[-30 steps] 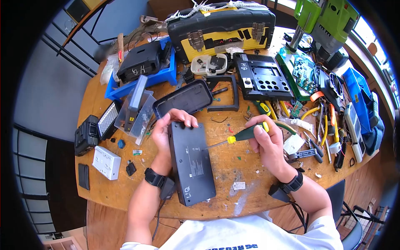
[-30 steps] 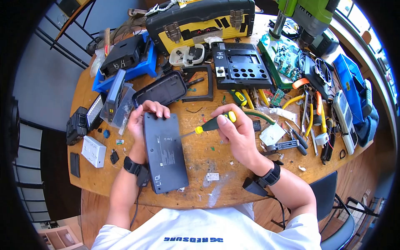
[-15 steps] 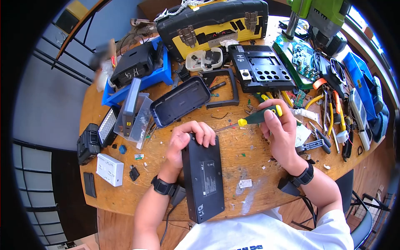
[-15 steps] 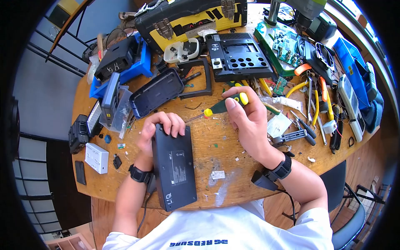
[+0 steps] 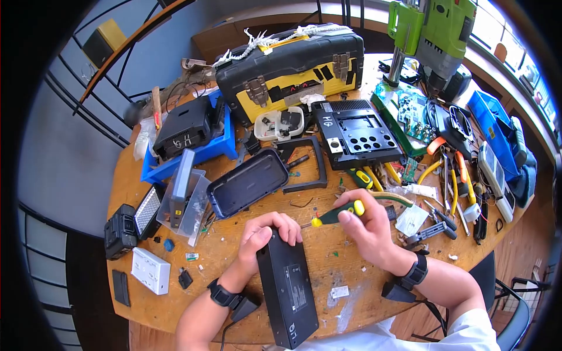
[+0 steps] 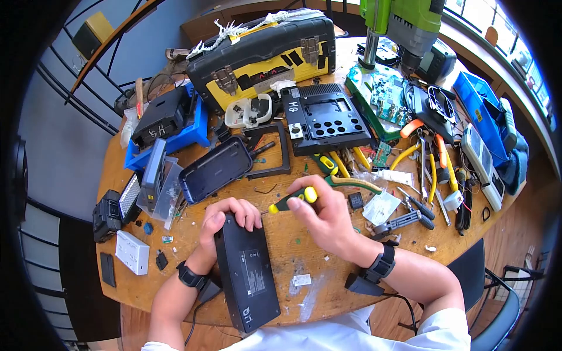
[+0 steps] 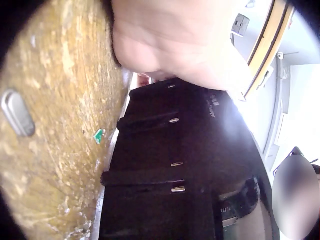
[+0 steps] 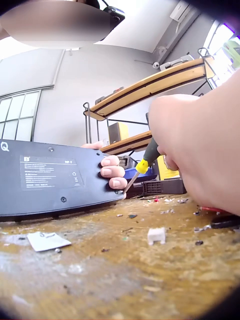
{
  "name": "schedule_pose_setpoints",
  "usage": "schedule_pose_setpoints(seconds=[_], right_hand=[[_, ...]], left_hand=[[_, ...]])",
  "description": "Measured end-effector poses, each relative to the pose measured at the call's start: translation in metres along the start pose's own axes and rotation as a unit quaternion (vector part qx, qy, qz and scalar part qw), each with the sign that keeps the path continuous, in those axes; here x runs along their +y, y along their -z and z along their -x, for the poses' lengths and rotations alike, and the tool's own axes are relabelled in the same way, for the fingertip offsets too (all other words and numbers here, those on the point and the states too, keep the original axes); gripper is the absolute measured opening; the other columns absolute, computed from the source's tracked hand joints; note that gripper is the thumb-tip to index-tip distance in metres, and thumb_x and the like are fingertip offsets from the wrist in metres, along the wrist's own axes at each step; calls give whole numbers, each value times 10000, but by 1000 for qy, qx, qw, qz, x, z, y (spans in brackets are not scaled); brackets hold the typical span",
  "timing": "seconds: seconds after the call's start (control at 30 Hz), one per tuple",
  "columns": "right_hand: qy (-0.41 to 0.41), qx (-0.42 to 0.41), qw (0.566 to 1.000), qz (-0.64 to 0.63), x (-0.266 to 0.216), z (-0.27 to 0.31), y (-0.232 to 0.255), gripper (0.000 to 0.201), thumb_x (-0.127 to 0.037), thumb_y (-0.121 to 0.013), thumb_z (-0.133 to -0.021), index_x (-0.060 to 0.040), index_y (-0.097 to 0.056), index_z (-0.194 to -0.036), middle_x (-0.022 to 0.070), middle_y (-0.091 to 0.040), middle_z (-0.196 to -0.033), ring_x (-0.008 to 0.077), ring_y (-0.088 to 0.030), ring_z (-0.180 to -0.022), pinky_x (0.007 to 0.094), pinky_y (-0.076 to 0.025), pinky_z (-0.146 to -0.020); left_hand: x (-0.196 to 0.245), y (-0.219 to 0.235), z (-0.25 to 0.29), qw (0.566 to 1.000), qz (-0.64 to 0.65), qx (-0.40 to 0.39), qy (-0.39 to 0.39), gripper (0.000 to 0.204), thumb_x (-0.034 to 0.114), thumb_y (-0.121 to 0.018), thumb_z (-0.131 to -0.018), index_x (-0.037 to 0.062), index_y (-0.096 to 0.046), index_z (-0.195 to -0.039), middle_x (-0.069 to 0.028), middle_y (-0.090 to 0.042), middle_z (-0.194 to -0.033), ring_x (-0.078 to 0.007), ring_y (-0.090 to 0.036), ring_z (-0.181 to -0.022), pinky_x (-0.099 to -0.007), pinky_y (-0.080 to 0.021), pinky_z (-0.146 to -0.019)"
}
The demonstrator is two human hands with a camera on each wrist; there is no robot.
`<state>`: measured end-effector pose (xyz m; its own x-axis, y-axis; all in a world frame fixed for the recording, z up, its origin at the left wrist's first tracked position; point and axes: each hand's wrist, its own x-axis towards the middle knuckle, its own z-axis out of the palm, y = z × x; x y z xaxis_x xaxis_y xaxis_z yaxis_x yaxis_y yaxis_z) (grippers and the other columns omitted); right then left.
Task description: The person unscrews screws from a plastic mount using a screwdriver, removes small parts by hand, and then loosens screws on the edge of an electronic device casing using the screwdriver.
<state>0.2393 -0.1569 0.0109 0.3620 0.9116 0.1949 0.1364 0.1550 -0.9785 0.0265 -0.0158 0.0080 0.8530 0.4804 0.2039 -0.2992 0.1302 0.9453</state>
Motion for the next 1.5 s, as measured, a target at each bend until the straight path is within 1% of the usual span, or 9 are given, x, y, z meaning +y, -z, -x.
schedule_pose_setpoints(seconds=[0.1, 0.17, 0.23, 0.43, 0.67, 1.07, 1.3, 1.43, 1.5], right_hand=[[20, -23, 999, 36, -3, -1, 1, 240, -234, -657, -1036, -34, -602, -1158, -37, -569, -745, 43, -486, -649, 238, -382, -567], [-44, -16, 996, -71, -5, 3, 1, 241, -233, -647, -1044, -36, -596, -1173, -44, -560, -756, 30, -476, -656, 226, -374, -571], [-43, 9, 990, -134, -5, 6, 1, 255, -241, -621, -1066, -38, -571, -1213, -62, -504, -764, 19, -422, -643, 205, -333, -564], [-53, 44, 978, -198, 2, 4, 9, 268, -299, -574, -1087, -49, -577, -1185, -30, -525, -759, 42, -456, -610, 207, -345, -537], [-72, 34, 981, -177, -1, 2, 8, 282, -321, -562, -1093, -56, -580, -1184, -19, -553, -736, 50, -476, -614, 212, -366, -540], [-59, 68, 982, -168, 13, 2, 7, 343, -419, -563, -1071, -84, -547, -1141, -47, -499, -680, 21, -407, -541, 195, -280, -466], [-70, 68, 986, -132, 7, 4, 6, 404, -450, -550, -1068, -54, -534, -1144, -30, -513, -684, 28, -402, -538, 189, -296, -487], [-67, 83, 982, -156, 6, 4, 5, 433, -453, -611, -1037, -46, -532, -1162, -5, -559, -738, 44, -466, -561, 197, -349, -490], [-61, 56, 983, -163, 5, 3, 7, 407, -428, -615, -1036, -51, -538, -1169, 7, -577, -758, 60, -479, -563, 206, -358, -489]], left_hand=[[1, 1, 1, 1000, -7, 4, 10, 463, 471, -538, -961, 23, -574, -850, -133, -616, -862, -263, -604, -908, -404, -482, -893], [3, 3, 0, 1000, -4, -10, 22, 456, 468, -534, -946, 27, -573, -836, -132, -612, -847, -265, -603, -913, -403, -480, -903], [2, 3, 2, 1000, 5, 3, 21, 451, 463, -524, -929, 34, -558, -795, -132, -597, -807, -266, -586, -884, -394, -470, -882], [-1, 6, 4, 999, 33, 37, 4, 452, 474, -490, -914, 67, -495, -717, -106, -545, -703, -258, -532, -779, -380, -426, -764], [2, 5, 2, 999, 43, 23, 10, 440, 459, -488, -938, 71, -499, -731, -105, -539, -735, -252, -527, -814, -380, -428, -788], [-1, 13, 6, 999, 26, 0, 39, 465, 468, -503, -978, 44, -538, -789, -121, -580, -835, -233, -552, -875, -359, -443, -846], [-1, 9, 5, 998, 36, 14, 47, 471, 477, -502, -949, 46, -535, -763, -118, -577, -802, -253, -540, -868, -378, -433, -840], [-1, 10, 6, 998, 32, 12, 44, 473, 481, -499, -950, 48, -532, -764, -124, -588, -806, -262, -545, -869, -386, -436, -842], [-1, 12, 6, 997, 62, -10, 36, 425, 433, -517, -973, 38, -544, -818, -110, -574, -869, -194, -533, -850, -334, -416, -816]])
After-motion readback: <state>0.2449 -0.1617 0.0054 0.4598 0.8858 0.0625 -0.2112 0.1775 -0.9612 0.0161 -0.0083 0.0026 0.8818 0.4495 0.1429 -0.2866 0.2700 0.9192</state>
